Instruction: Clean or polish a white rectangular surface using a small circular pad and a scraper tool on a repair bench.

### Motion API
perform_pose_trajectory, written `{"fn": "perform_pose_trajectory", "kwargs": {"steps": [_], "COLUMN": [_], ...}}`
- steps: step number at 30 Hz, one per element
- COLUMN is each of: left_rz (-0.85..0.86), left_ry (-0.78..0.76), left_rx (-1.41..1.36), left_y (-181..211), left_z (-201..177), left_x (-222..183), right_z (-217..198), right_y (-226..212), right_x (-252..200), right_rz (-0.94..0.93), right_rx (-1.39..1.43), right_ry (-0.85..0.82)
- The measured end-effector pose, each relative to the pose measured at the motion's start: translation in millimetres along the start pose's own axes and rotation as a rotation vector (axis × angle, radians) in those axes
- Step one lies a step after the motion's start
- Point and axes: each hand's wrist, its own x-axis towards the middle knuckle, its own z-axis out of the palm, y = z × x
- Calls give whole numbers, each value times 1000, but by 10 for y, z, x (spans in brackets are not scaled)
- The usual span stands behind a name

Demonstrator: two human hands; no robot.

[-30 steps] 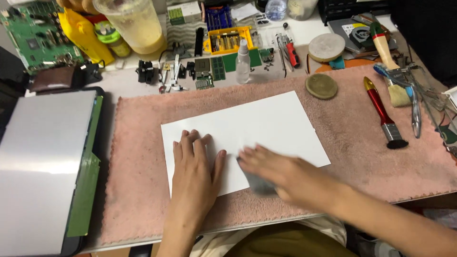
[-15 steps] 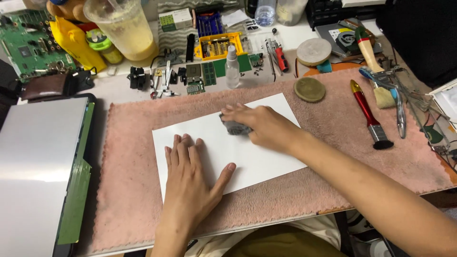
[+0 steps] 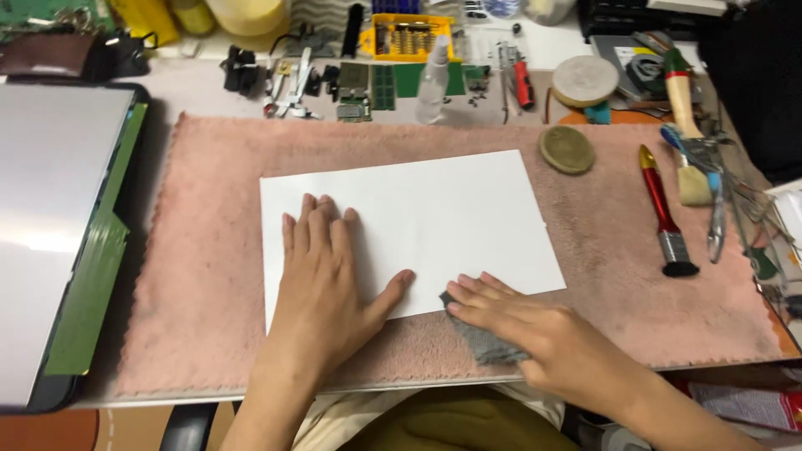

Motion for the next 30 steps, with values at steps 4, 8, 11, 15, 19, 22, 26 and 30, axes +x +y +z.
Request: {"fn": "perform_pose_trajectory", "kwargs": {"steps": [4, 8, 11, 15, 19, 22, 26, 30], "left_rz": [21, 32, 19, 16, 6, 2, 61, 307], "left_ry": [7, 31, 46, 24, 40, 67, 18, 8], "left_rx": [-25, 13, 31, 67, 7, 2, -79, -249], "left_y": [-17, -29, -28, -43, -22, 1, 111, 280], "left_z": [21, 65, 87, 87, 48, -3, -133, 8], "left_x": [16, 14, 9, 30, 35, 48, 177, 331], "right_z": [-220, -430, -441, -417, -293, -211, -218, -393], "right_y": [119, 603, 1114, 829, 443, 288, 199, 432], "right_x": [411, 1012, 1192, 1034, 479, -19, -359, -61], "right_rz": [261, 393, 131, 234, 275, 183, 201, 143], "right_rx": [-2, 54, -69, -28, -39, -47, 72, -17], "right_ry": [2, 96, 215, 158, 53, 19, -36, -35]}}
